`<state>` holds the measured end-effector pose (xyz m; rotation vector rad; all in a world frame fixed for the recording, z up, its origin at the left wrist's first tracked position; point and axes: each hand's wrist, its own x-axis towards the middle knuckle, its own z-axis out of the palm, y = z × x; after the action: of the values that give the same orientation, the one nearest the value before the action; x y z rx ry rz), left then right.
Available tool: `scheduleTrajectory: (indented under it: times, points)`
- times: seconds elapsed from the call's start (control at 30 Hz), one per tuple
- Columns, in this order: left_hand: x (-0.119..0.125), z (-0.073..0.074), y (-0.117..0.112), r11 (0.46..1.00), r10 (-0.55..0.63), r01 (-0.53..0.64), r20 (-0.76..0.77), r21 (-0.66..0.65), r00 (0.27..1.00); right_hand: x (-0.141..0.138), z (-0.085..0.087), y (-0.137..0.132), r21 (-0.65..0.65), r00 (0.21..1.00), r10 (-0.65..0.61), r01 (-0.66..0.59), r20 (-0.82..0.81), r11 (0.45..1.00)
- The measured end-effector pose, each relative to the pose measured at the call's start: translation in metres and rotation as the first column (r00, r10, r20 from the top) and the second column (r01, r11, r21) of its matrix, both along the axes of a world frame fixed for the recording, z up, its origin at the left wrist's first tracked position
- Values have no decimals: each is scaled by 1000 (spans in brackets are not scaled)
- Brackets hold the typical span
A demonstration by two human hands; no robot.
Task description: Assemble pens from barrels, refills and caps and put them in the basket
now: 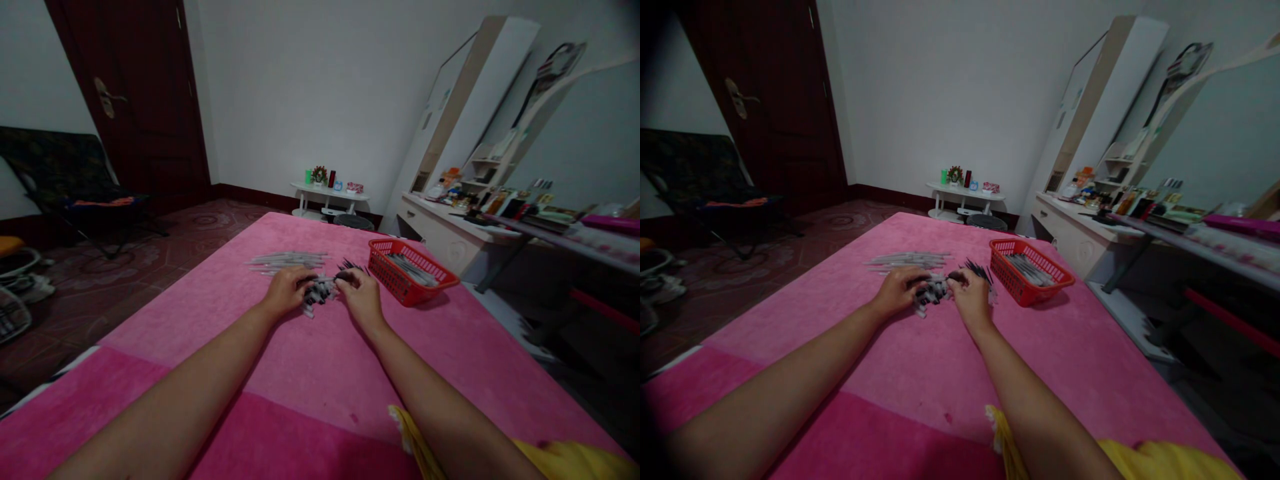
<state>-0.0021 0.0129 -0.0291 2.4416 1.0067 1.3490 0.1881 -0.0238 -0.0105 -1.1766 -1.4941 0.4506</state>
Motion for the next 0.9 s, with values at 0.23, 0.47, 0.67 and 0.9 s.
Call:
scheduleTrajectory:
  times: [0.23,0.47,0.67,0.9]
  points:
    - [2,-1,1,999,-39,39,24,29,999,6,-3,0,-167,998,30,-20,55,986]
    - [2,-1,1,999,-36,36,35,11,999,4,0,-1,-133,998,64,-61,17,989]
    - [3,-2,1,998,-68,68,28,10,997,8,-2,-2,-185,981,74,-40,180,982]
    - [4,-2,1,999,-48,48,51,3,998,7,1,-3,-171,988,120,-102,97,980]
